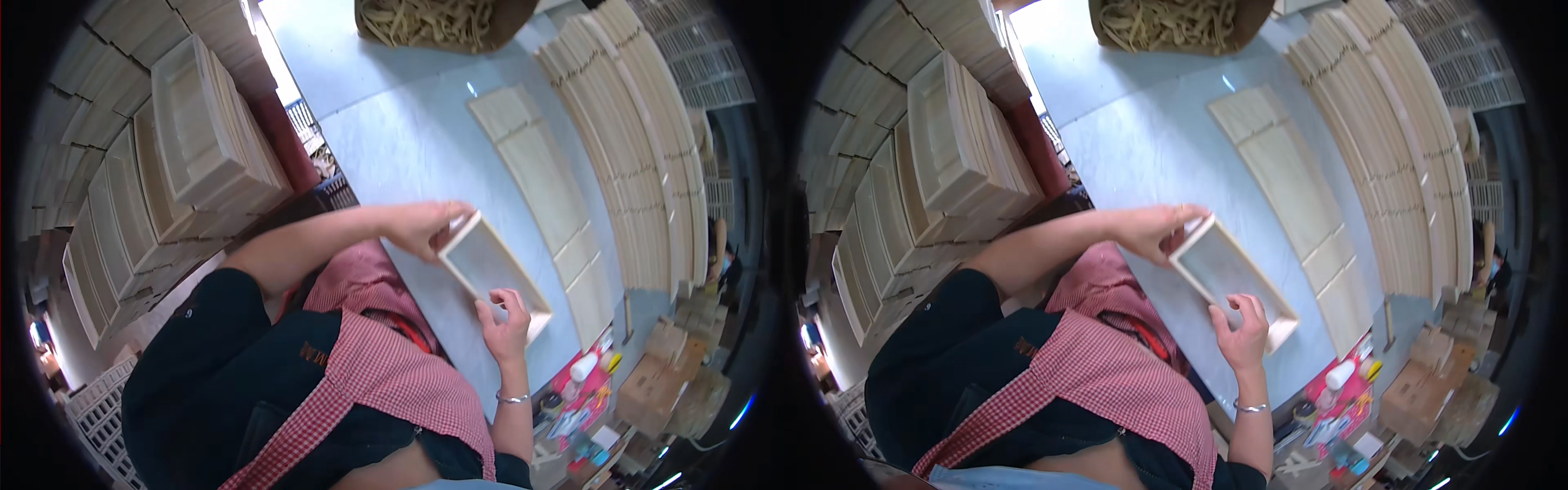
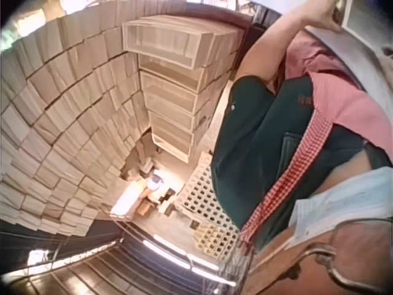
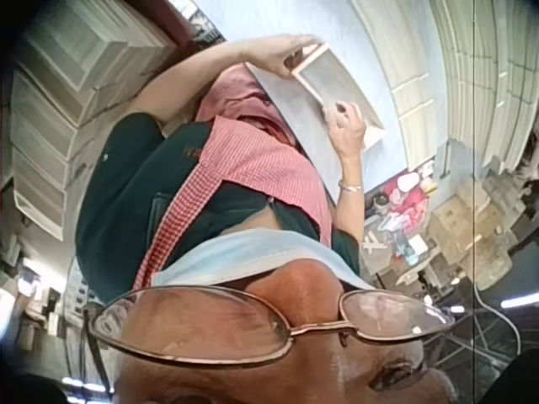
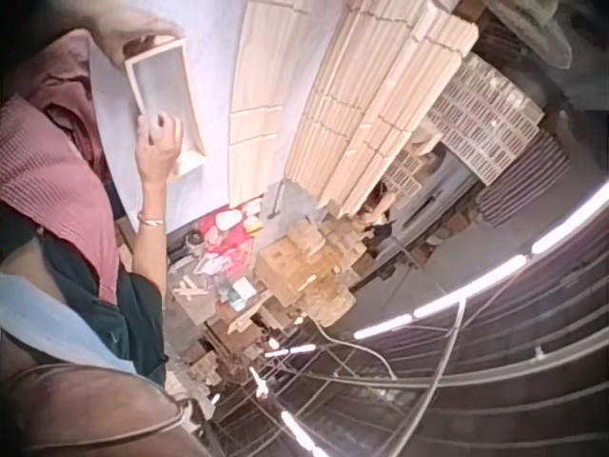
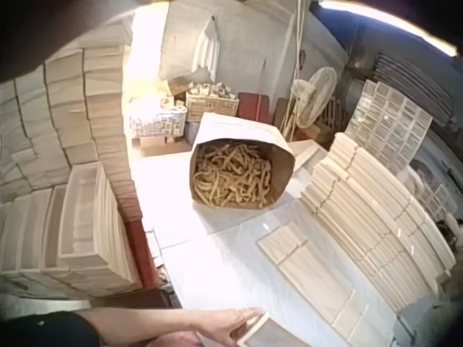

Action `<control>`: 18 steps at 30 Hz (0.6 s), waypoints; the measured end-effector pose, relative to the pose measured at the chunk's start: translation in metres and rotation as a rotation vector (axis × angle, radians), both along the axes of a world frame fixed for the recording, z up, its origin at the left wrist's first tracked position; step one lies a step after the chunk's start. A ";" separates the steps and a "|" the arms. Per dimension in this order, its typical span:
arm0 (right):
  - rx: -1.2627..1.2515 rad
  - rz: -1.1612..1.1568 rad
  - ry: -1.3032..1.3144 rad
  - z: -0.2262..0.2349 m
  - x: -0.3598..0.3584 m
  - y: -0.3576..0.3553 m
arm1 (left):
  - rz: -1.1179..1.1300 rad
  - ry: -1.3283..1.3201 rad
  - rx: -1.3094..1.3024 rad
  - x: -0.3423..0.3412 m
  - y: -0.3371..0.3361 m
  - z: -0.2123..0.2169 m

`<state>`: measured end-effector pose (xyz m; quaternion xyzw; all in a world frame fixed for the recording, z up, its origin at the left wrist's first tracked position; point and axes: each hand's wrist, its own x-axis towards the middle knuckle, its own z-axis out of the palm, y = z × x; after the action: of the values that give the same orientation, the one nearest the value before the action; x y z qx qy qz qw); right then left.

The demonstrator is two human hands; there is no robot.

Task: Assembling wooden boxes by applying glue and using a pneumatic nail gun to join panels.

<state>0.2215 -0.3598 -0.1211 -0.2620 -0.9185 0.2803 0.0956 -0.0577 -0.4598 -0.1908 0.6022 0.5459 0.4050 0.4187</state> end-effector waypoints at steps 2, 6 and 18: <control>-0.012 0.068 0.090 0.018 -0.041 0.015 | 0.017 -0.034 0.019 0.000 -0.004 0.002; 0.074 0.253 0.216 0.024 -0.175 0.060 | -0.008 -0.096 0.052 0.000 -0.006 0.002; 0.321 0.177 0.065 -0.074 -0.447 0.157 | -0.026 -0.167 -0.014 0.000 0.000 -0.002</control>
<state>-0.2258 -0.2033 -0.1947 -0.1524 -0.9673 0.1456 0.1410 -0.0579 -0.4601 -0.1931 0.5703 0.5040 0.4447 0.4722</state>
